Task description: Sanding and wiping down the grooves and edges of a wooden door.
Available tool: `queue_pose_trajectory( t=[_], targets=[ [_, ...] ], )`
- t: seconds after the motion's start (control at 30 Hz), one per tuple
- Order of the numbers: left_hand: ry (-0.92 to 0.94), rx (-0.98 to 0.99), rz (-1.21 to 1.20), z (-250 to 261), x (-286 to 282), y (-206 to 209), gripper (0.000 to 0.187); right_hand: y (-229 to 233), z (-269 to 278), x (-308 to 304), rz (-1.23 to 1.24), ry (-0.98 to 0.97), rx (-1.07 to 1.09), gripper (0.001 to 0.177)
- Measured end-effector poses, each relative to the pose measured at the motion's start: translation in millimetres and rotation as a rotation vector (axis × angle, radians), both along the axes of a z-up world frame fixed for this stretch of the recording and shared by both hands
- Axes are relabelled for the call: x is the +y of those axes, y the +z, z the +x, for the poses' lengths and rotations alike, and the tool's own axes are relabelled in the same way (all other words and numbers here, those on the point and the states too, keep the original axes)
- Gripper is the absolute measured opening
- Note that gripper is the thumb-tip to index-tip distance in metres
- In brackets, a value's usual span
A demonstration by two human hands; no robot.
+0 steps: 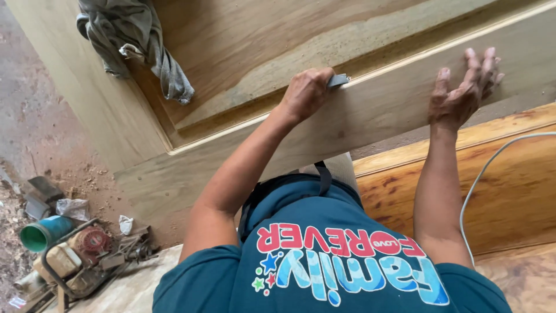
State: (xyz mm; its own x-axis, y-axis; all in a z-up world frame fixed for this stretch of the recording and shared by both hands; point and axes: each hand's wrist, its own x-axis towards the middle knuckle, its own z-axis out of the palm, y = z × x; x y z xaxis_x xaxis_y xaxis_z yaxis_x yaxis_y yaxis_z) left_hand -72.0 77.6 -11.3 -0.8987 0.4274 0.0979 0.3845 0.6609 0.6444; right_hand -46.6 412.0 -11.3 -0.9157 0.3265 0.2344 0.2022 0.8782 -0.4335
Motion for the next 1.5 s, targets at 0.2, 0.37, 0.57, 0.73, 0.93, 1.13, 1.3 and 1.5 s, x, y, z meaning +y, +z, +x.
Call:
queue_pose_trajectory(
  t=[0.2,0.37,0.57,0.73,0.93,1.13,1.3,1.5],
  targets=[
    [-0.022,-0.067,-0.045,73,-165,42,0.010,-2,1,1,-0.002,0.011,0.004,0.047],
    [0.112,-0.131,-0.234,144,-292,55,0.027,-3,1,-1,-0.006,0.026,0.021,0.048],
    [0.251,-0.024,-0.183,151,-277,62,0.021,-4,-4,-2,-0.006,-0.043,-0.010,0.046],
    [0.080,0.165,-0.052,98,-162,56,0.018,-7,-2,-1,0.001,-0.058,-0.036,0.050],
    [0.024,0.362,-0.055,5,31,-4,0.007,-7,-3,1,0.010,-0.055,-0.037,0.053],
    [0.054,0.319,-0.003,-14,97,-10,0.010,5,0,-2,0.017,-0.004,-0.040,0.046],
    [0.075,0.382,-0.126,49,-49,6,0.005,-3,-1,2,0.025,0.010,-0.012,0.049],
    [0.143,0.144,-0.305,152,-269,37,0.027,-10,1,7,0.095,0.050,0.023,0.047]
  ],
)
